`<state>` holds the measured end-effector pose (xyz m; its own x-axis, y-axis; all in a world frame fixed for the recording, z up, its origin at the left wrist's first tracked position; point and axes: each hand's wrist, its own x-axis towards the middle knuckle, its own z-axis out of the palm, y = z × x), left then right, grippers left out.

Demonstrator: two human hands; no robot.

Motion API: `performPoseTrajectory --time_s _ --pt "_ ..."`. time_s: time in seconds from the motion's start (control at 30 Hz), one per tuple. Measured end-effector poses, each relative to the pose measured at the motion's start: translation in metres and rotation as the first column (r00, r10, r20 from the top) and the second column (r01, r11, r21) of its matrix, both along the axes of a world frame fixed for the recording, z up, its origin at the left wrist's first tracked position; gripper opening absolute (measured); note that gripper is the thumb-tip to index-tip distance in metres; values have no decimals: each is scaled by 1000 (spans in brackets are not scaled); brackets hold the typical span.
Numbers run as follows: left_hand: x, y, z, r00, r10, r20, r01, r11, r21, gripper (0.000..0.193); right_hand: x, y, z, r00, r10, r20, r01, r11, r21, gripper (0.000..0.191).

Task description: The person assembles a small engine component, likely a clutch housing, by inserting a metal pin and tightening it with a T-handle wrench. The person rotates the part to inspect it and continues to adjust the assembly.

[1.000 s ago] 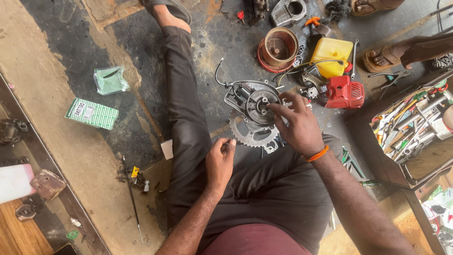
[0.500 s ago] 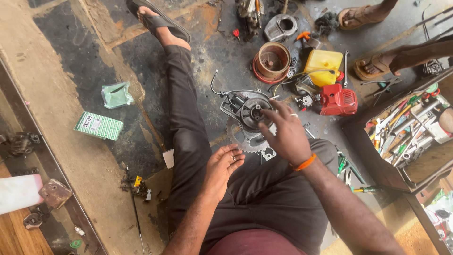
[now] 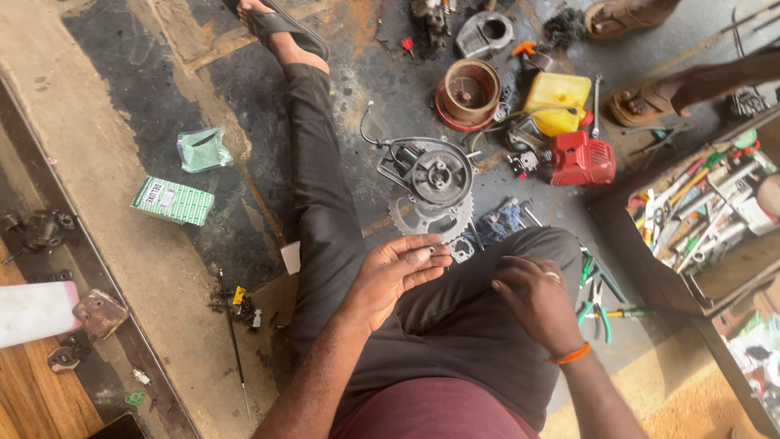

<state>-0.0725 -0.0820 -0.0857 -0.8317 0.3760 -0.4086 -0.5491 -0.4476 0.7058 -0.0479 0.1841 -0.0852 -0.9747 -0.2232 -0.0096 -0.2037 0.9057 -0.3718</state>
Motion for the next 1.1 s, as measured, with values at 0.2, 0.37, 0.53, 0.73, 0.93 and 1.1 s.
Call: performPoseTrajectory --time_s 0.2,0.37,0.53,0.73,0.93,1.1 --pt "4 12 -5 995 -95 -41 93 995 -38 53 -16 -34 36 964 154 216 29 749 -663 38" --pt "4 10 -11 994 -103 20 101 991 84 55 -33 -53 34 957 286 42 -174 684 -708 29" --pt "-1 11 -23 994 -100 45 92 984 154 51 -49 -53 25 960 257 108 -134 767 -627 24" --pt "-5 19 -55 1000 -3 9 4 982 -190 45 -110 -58 25 971 221 -89 -238 898 -371 19" --pt "18 2 -98 998 62 -17 -62 858 -510 48 -162 -76 27 865 430 -259 -424 902 80 16" --pt "27 -8 -118 998 67 1 -50 761 -647 49 -175 -80 30 768 606 -209 -554 791 259 15"
